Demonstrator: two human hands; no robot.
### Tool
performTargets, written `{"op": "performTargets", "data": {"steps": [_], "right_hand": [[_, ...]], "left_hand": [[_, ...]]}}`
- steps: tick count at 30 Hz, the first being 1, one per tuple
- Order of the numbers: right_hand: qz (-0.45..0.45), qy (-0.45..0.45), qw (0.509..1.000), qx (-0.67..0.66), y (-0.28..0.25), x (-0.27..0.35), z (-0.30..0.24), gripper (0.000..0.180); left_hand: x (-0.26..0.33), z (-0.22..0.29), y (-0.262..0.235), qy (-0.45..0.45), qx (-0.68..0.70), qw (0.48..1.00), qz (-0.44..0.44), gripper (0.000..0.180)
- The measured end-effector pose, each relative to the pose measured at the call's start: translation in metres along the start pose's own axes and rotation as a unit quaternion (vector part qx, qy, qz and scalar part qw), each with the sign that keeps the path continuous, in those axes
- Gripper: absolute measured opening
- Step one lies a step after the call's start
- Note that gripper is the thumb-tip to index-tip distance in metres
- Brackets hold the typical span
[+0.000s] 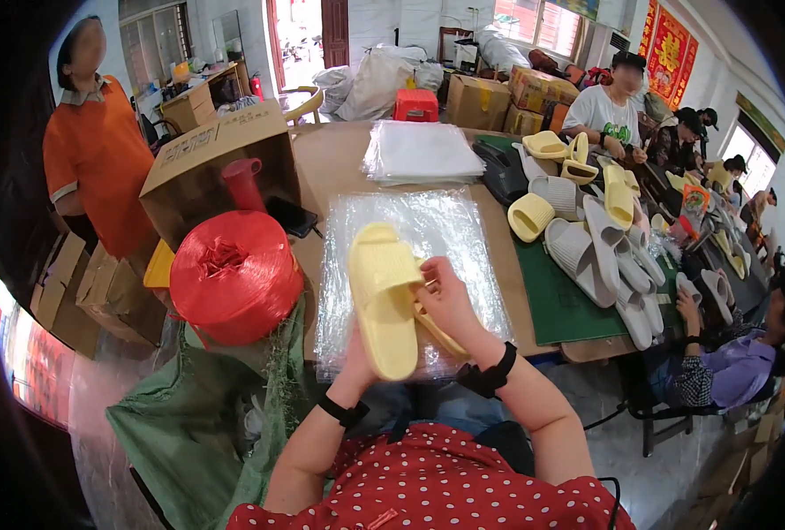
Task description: The recorder is organizing, inspecting, and bagging different colors of slippers at a packaging station.
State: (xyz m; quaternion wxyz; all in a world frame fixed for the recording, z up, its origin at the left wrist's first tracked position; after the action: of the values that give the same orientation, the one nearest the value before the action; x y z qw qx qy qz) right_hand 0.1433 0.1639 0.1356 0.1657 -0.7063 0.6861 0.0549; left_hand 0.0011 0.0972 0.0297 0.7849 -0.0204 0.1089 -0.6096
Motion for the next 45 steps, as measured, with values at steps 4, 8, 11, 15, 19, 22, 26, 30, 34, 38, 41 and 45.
{"op": "performTargets", "data": {"steps": [4, 8, 11, 15, 19, 22, 26, 30, 34, 38, 41, 45], "right_hand": [[-0.078, -0.093, 0.989, 0.09, 0.03, 0.012, 0.012, 0.022], [-0.047, -0.169, 0.969, 0.174, 0.028, 0.016, 0.001, 0.023], [0.001, -0.203, 0.955, 0.217, 0.02, 0.014, -0.006, 0.027], [0.003, -0.15, 0.98, 0.131, 0.006, 0.008, 0.0, 0.048], [-0.032, 0.025, 0.999, -0.01, -0.016, 0.028, 0.027, 0.045], [-0.013, -0.045, 0.968, 0.248, -0.03, 0.029, 0.021, 0.039], [-0.079, -0.146, 0.912, 0.376, 0.002, 0.026, 0.041, 0.049], [-0.095, -0.156, 0.917, 0.354, 0.026, 0.024, 0.046, 0.042], [-0.108, -0.097, 0.922, 0.359, 0.024, 0.01, 0.049, 0.039], [-0.034, -0.121, 0.938, 0.322, 0.004, -0.006, 0.052, 0.037], [0.031, -0.125, 0.927, 0.353, -0.03, -0.026, 0.074, 0.035], [0.129, -0.137, 0.895, 0.405, -0.087, -0.052, 0.093, 0.036]], "left_hand": [[0.009, 0.002, 0.017, 0.281, -0.353, 0.892, -0.021, 0.077], [0.005, 0.016, 0.015, 0.173, -0.281, 0.944, -0.017, 0.07], [0.001, 0.029, 0.008, 0.163, -0.222, 0.961, 0.022, 0.063], [0.003, 0.05, 0.007, 0.198, -0.172, 0.963, 0.056, 0.057], [0.002, 0.044, 0.007, 0.17, -0.128, 0.977, 0.022, 0.055], [0.003, 0.048, 0.005, 0.205, -0.234, 0.95, 0.027, 0.055], [0.001, 0.051, 0.004, 0.172, -0.14, 0.974, 0.052, 0.056], [0.001, 0.037, 0.004, 0.152, -0.164, 0.973, 0.055, 0.056], [0.001, 0.028, 0.008, 0.195, -0.261, 0.945, 0.02, 0.056], [0.009, 0.014, 0.017, 0.308, -0.442, 0.843, 0.003, 0.055], [0.011, 0.025, 0.02, 0.306, -0.413, 0.857, 0.03, 0.055], [0.01, 0.022, 0.019, 0.295, -0.412, 0.862, 0.019, 0.06]]}}
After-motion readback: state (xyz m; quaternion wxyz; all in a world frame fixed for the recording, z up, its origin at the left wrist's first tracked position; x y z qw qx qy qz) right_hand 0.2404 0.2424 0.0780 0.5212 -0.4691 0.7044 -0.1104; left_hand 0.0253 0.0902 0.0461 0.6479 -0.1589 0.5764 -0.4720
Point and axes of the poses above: each hand's wrist, its own x-axis away from the middle knuckle, its own y-axis out of the palm, z = x × y, the point moved 9 cm from there along -x, towards the middle knuckle, and after that the axes turned 14 degrees about z, right-handed, at the moved point
